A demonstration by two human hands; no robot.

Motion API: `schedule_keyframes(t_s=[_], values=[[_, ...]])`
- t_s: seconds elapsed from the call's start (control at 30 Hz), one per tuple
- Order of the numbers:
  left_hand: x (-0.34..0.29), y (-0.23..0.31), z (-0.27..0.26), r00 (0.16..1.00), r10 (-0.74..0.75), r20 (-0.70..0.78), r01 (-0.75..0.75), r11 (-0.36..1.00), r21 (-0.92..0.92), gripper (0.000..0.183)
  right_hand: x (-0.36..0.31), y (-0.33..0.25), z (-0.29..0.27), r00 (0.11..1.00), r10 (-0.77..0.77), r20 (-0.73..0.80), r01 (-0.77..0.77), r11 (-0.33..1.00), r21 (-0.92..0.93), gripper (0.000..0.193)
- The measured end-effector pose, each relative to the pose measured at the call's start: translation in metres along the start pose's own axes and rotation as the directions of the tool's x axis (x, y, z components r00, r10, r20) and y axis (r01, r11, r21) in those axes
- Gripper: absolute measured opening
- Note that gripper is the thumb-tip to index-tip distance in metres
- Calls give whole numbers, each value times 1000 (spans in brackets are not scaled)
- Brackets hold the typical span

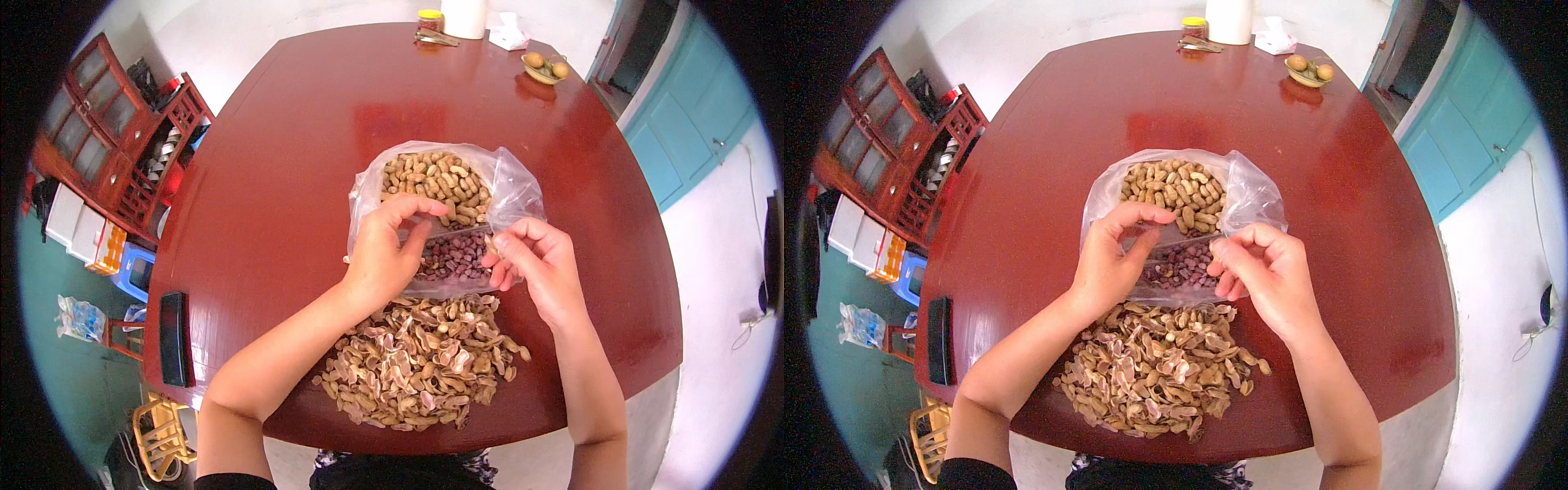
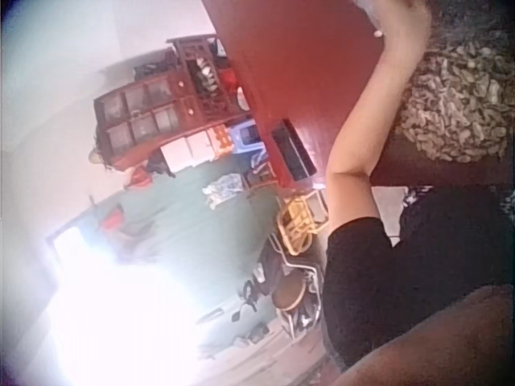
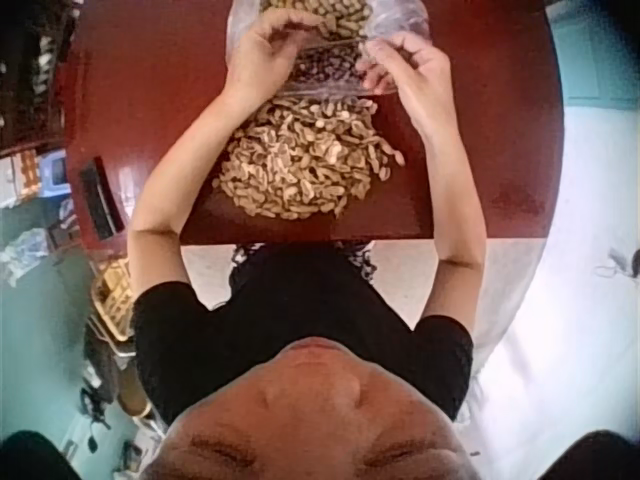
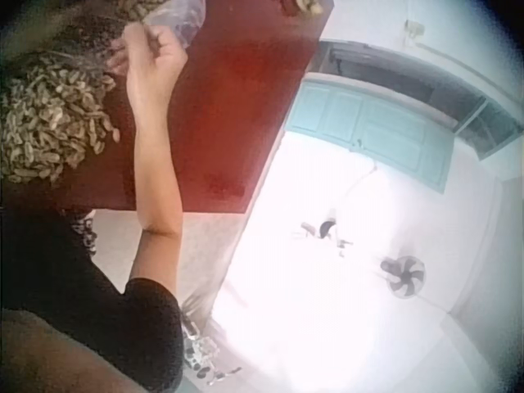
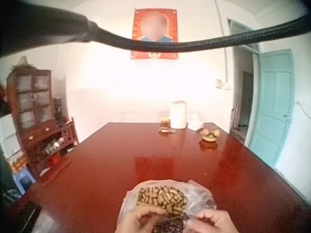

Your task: The person sits at a table and repeatedly picks up peanuts from a plastic bag, peels them by hand, and places the kernels into a small plastic bag while discarding the shells onto the table. The process continues throughout the clip with a growing pile of shells and a filling bag of kernels.

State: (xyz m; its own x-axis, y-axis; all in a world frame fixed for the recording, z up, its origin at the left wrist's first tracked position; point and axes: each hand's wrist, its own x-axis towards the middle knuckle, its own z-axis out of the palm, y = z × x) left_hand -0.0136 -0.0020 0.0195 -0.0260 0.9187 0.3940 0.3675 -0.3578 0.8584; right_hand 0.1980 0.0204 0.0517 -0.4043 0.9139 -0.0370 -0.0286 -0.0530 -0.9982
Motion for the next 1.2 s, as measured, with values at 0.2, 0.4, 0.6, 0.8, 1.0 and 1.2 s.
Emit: schedule_keyframes(t_s=[0.2,0.4,0.6,0.8,1.0,1.2], values=[[2,-12,-7,957,240,160,-288,838,464,51,-16,-27,-2,933,31,359,-24,999,-26,12],[6,-8,0,882,249,400,-450,701,553,55,-29,-30,9,720,208,662,-82,973,-216,15],[13,-18,-4,938,224,265,-338,767,546,39,-25,-18,12,921,-30,388,174,924,-342,12],[10,-15,-1,941,191,281,-318,788,527,23,-14,0,8,957,-247,154,291,806,-515,11],[9,-20,-5,923,245,298,-378,725,575,27,-11,3,9,959,-246,138,281,785,-552,10],[3,-2,3,987,125,100,-137,983,124,21,-3,17,6,930,-368,4,336,847,-413,16]])
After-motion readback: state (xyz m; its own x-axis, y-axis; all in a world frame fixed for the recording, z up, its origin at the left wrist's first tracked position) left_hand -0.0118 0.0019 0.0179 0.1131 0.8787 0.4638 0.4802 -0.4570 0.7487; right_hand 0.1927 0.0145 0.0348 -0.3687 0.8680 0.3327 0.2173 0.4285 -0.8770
